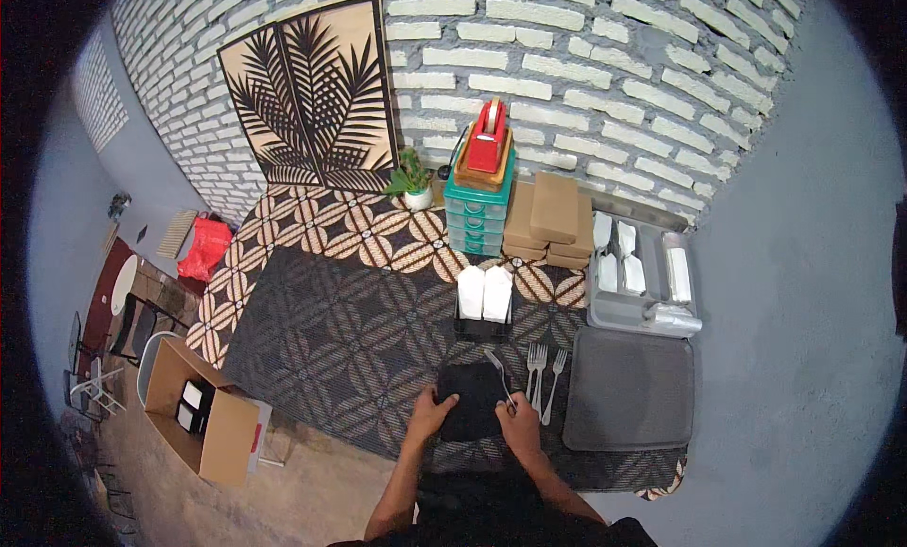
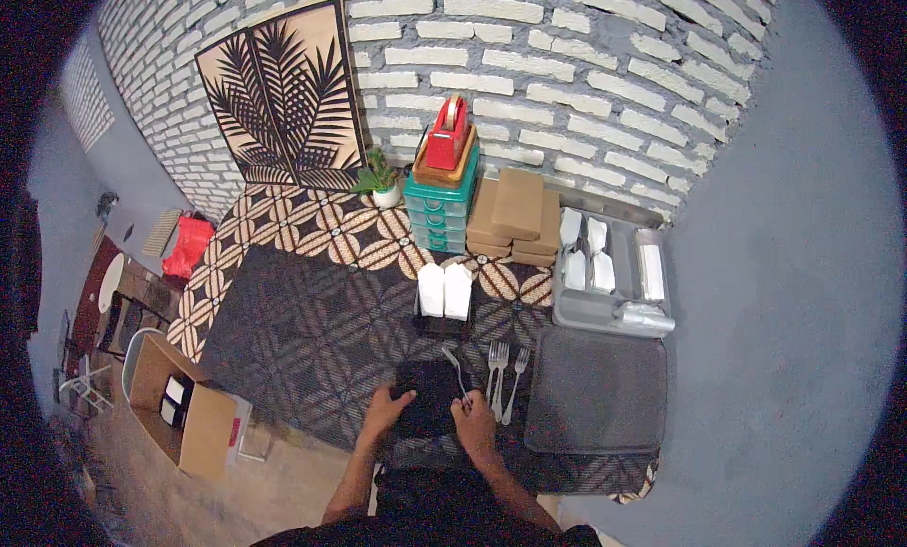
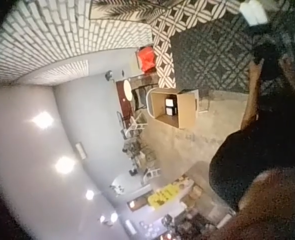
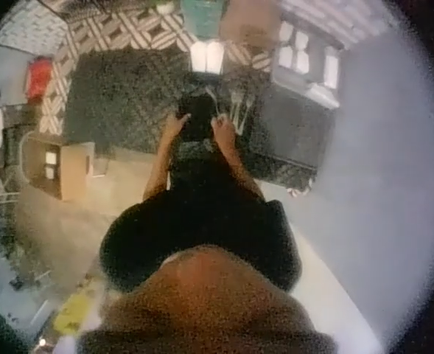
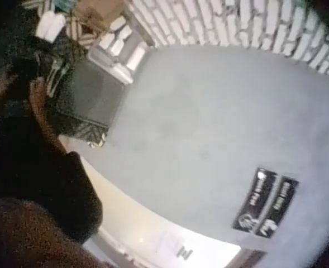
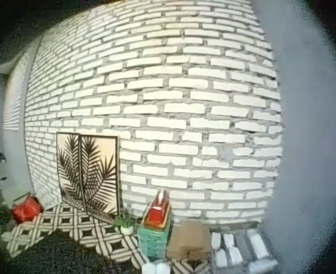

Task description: The recorder is wrapping forks in white napkins and placing them into a tray.

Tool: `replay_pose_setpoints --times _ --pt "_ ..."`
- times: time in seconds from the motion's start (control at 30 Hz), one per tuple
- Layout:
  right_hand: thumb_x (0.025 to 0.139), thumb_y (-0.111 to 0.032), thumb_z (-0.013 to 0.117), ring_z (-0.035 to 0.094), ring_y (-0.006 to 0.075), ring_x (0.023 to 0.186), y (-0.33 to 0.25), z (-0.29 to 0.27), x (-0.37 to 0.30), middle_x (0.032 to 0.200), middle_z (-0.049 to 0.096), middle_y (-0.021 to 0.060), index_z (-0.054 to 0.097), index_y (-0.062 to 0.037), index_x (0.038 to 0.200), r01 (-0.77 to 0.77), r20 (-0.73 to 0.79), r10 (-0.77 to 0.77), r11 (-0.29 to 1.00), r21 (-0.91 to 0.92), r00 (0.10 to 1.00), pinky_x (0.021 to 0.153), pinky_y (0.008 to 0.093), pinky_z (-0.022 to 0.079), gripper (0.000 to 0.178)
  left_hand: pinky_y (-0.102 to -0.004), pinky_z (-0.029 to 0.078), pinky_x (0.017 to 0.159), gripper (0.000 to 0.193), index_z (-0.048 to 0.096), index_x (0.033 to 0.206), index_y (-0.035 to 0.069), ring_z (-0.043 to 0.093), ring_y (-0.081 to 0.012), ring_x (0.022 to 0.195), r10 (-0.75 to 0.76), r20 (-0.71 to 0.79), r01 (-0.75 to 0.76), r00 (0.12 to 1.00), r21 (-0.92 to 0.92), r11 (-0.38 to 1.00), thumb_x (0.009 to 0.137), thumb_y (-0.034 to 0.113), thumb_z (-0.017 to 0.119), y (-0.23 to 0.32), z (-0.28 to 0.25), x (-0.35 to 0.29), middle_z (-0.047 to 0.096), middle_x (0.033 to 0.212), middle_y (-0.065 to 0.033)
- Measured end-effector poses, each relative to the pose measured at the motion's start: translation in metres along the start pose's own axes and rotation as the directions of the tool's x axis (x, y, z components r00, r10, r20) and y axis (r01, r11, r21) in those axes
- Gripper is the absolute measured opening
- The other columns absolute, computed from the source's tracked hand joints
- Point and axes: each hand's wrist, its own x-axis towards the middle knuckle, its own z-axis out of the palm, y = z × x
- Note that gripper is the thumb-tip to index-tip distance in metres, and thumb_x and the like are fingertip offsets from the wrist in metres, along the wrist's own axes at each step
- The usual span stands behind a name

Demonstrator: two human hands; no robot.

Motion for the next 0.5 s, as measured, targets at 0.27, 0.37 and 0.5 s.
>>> replay_pose_setpoints --times 0.27,0.37,0.5 --pt "0.087 -0.024 0.062 0.044 0.0133 0.064 -0.008 -0.023 -0.011 0.068 0.047 0.005 0.05 0.0007 0.083 0.015 0.023 -0.021 0.972 0.233 1.0 0.06 0.0315 0.039 0.027 -0.0255 0.041 0.071 0.026 0.043 0.085 0.006 0.046 -0.0137 0.073 0.227 0.091 -0.158 0.97 -0.475 0.866 0.079 0.005 0.068 0.04 0.0 -0.017 0.043 0.077 -0.0027" --pt "0.086 -0.029 0.063 0.058 0.0292 0.065 0.011 0.0 -0.002 0.071 0.057 0.0144 0.055 -0.0008 0.09 0.052 0.047 -0.053 0.999 0.016 0.998 0.061 0.0405 0.044 0.029 -0.0314 0.043 0.073 0.028 0.046 0.089 0.003 0.049 -0.0192 0.075 0.334 -0.313 -0.342 0.889 0.029 0.939 0.079 0.013 0.07 -0.047 0.004 0.02 0.046 0.077 -0.0048" --pt "0.095 -0.026 0.052 0.049 0.0166 0.063 0.015 0.002 0.003 0.07 0.052 0.0073 0.052 0.0 0.089 0.068 -0.045 -0.069 0.997 -0.02 0.997 0.06 0.0334 0.041 0.026 -0.034 0.046 0.078 0.039 0.052 0.106 -0.001 0.055 -0.0223 0.082 0.128 -0.29 -0.127 0.948 0.023 0.992 0.079 0.02 0.07 -0.011 0.009 0.01 0.056 0.088 -0.0109"
